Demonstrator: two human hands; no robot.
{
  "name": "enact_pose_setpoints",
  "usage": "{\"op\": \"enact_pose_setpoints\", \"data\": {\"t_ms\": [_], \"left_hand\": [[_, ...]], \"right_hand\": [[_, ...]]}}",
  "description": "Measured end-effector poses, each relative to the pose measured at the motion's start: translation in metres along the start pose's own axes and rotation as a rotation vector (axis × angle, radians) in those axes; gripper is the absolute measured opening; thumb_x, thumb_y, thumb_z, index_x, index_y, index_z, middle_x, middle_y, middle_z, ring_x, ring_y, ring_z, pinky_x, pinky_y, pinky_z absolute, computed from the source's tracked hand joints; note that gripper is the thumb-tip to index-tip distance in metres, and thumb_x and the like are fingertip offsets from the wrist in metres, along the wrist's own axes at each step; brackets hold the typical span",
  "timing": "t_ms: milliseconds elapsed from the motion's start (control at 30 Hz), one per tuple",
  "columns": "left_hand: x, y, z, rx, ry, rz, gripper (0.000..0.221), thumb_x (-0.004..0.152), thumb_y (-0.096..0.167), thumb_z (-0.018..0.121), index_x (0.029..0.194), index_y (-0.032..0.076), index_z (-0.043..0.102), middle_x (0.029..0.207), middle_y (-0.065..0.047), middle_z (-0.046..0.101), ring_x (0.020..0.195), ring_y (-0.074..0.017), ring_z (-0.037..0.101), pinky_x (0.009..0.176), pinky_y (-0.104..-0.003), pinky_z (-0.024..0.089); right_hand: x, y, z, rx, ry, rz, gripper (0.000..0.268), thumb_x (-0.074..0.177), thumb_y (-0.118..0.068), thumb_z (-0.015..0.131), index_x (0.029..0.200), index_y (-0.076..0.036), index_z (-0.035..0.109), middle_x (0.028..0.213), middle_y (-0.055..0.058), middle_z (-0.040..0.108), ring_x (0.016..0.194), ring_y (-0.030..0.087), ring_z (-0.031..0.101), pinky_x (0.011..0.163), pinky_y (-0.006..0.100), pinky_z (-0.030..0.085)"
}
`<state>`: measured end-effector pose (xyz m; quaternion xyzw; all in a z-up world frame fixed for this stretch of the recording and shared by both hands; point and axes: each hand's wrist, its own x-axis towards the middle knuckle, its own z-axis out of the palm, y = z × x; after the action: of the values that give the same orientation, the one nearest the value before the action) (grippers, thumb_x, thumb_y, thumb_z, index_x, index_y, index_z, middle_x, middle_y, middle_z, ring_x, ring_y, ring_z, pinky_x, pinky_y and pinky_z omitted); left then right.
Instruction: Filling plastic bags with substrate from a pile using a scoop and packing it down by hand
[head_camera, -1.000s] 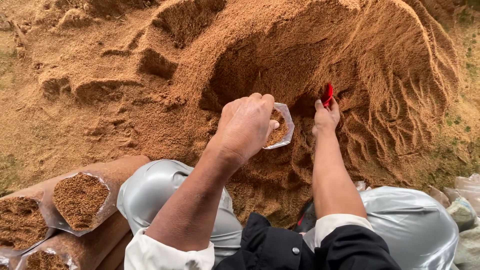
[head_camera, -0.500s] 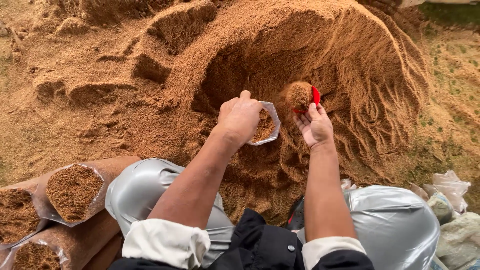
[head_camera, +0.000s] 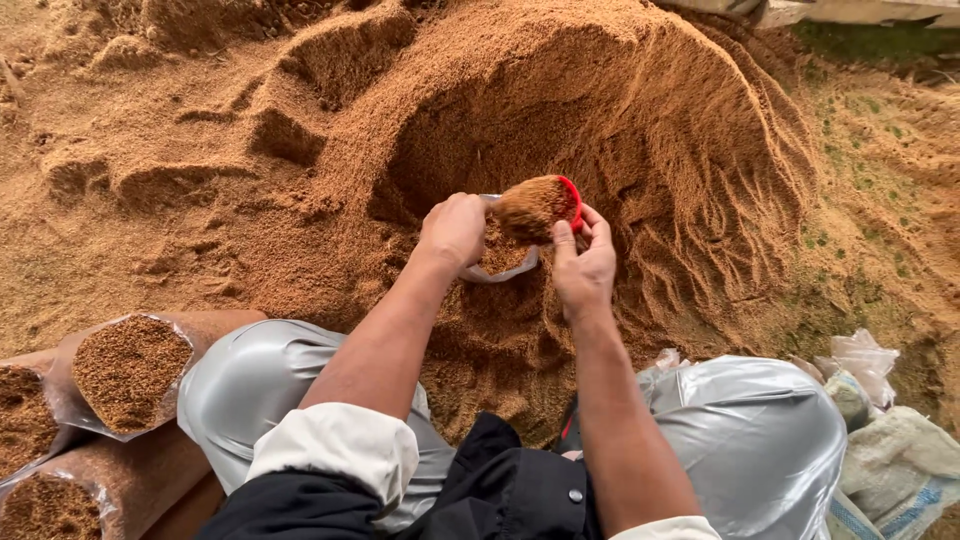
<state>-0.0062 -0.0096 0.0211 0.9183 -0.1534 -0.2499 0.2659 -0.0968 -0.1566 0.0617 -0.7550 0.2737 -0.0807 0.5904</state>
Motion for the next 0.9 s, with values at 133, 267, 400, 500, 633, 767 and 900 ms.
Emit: {"op": "enact_pose_setpoints", "data": {"t_ms": [133,267,400,500,633,767,900], "left_hand": [[-0.018,0.012,-0.021,-0.093,0.018,0.015,0.042,0.094,0.001,0.053,0.126,0.018,0.073,0.12,-0.019,0.069,0.114,-0.042,0.069,0.099,-0.056,0.056],[-0.012,0.001,-0.008,-0.258,0.028,-0.086,0.04,0.09,0.006,0.049,0.117,0.019,0.075,0.122,-0.016,0.07,0.119,-0.0403,0.065,0.104,-0.057,0.052],[0.021,-0.024,0.018,-0.132,0.061,-0.031,0.029,0.085,0.005,0.055,0.092,0.02,0.079,0.109,-0.011,0.073,0.107,-0.038,0.07,0.093,-0.052,0.061],[0.005,-0.004,0.001,-0.173,0.095,-0.052,0.028,0.087,0.006,0.05,0.103,-0.001,0.072,0.113,-0.024,0.069,0.108,-0.0452,0.068,0.095,-0.059,0.058],[0.0,0.02,-0.002,0.22,0.223,0.004,0.019,0.089,-0.001,0.064,0.103,-0.002,0.077,0.096,-0.017,0.065,0.078,-0.0382,0.076,0.069,-0.057,0.065],[0.038,0.004,0.046,0.189,0.199,0.116,0.014,0.084,-0.004,0.063,0.087,-0.003,0.077,0.074,-0.017,0.071,0.073,-0.0395,0.076,0.06,-0.058,0.063],[0.006,0.039,0.018,-0.282,-0.047,-0.205,0.052,0.087,0.021,0.038,0.111,-0.007,0.074,0.111,-0.027,0.074,0.115,-0.0431,0.069,0.098,-0.062,0.052]], "right_hand": [[-0.017,-0.004,0.011,-0.239,0.024,-0.17,0.047,0.106,-0.026,0.059,0.144,-0.002,0.045,0.129,0.028,0.053,0.125,0.045,0.057,0.107,0.063,0.046],[-0.018,0.006,0.018,-0.494,0.024,-0.467,0.057,0.106,-0.037,0.055,0.148,0.0,0.041,0.136,0.031,0.045,0.136,0.05,0.046,0.115,0.07,0.035],[0.0,0.056,0.016,-0.827,-0.009,-0.713,0.059,0.101,-0.033,0.063,0.151,-0.011,0.042,0.147,0.027,0.043,0.136,0.046,0.049,0.109,0.064,0.048],[0.003,0.045,0.009,-0.857,0.041,-0.825,0.056,0.099,-0.026,0.07,0.147,-0.011,0.045,0.148,0.024,0.043,0.136,0.044,0.05,0.109,0.061,0.048],[0.014,0.008,-0.017,-0.837,0.062,-0.829,0.052,0.098,-0.017,0.073,0.142,-0.007,0.048,0.146,0.027,0.045,0.132,0.045,0.053,0.107,0.06,0.051],[0.021,-0.026,-0.049,-0.761,-0.006,-0.798,0.053,0.098,-0.022,0.073,0.142,-0.005,0.049,0.144,0.028,0.046,0.132,0.049,0.053,0.107,0.064,0.05],[0.013,-0.052,-0.066,-0.665,-0.045,-0.769,0.054,0.099,-0.027,0.072,0.142,-0.004,0.049,0.144,0.028,0.046,0.13,0.05,0.055,0.107,0.065,0.048]]}}
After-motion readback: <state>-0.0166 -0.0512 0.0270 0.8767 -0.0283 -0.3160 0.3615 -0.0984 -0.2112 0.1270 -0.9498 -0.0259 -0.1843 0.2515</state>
